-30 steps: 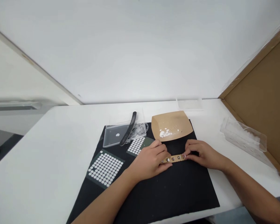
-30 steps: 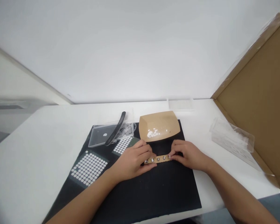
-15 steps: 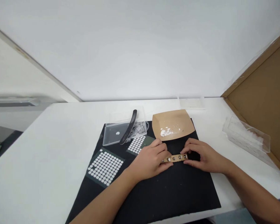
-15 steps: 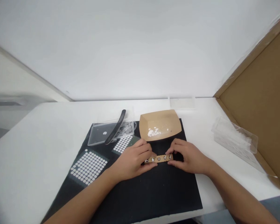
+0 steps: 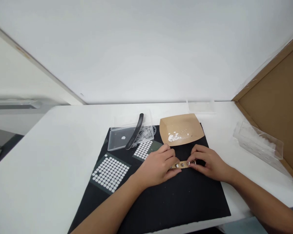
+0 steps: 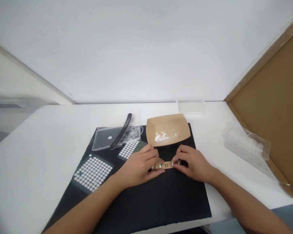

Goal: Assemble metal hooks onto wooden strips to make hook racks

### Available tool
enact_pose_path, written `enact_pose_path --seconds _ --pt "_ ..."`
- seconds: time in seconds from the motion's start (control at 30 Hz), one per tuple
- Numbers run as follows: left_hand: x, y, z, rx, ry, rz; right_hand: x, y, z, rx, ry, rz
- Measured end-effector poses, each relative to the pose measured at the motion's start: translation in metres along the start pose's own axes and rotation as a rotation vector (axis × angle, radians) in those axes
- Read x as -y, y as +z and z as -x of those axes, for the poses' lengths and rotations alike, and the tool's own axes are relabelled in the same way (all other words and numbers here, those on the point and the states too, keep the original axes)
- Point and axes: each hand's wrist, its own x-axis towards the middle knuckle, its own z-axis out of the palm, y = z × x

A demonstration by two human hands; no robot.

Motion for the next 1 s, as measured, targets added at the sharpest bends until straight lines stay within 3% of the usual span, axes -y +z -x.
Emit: enact_pose_path --seconds 0.57,1.0 --pt "-0.006 -0.001 0.0 0.01 -0.078 0.084 0.001 -0.001 0.0 0.033 0.009 0.019" --pt "0.003 -0.02 -0.001 -0.018 0.01 0.162 0.0 -0.003 0.002 0.087 0.024 0.048"
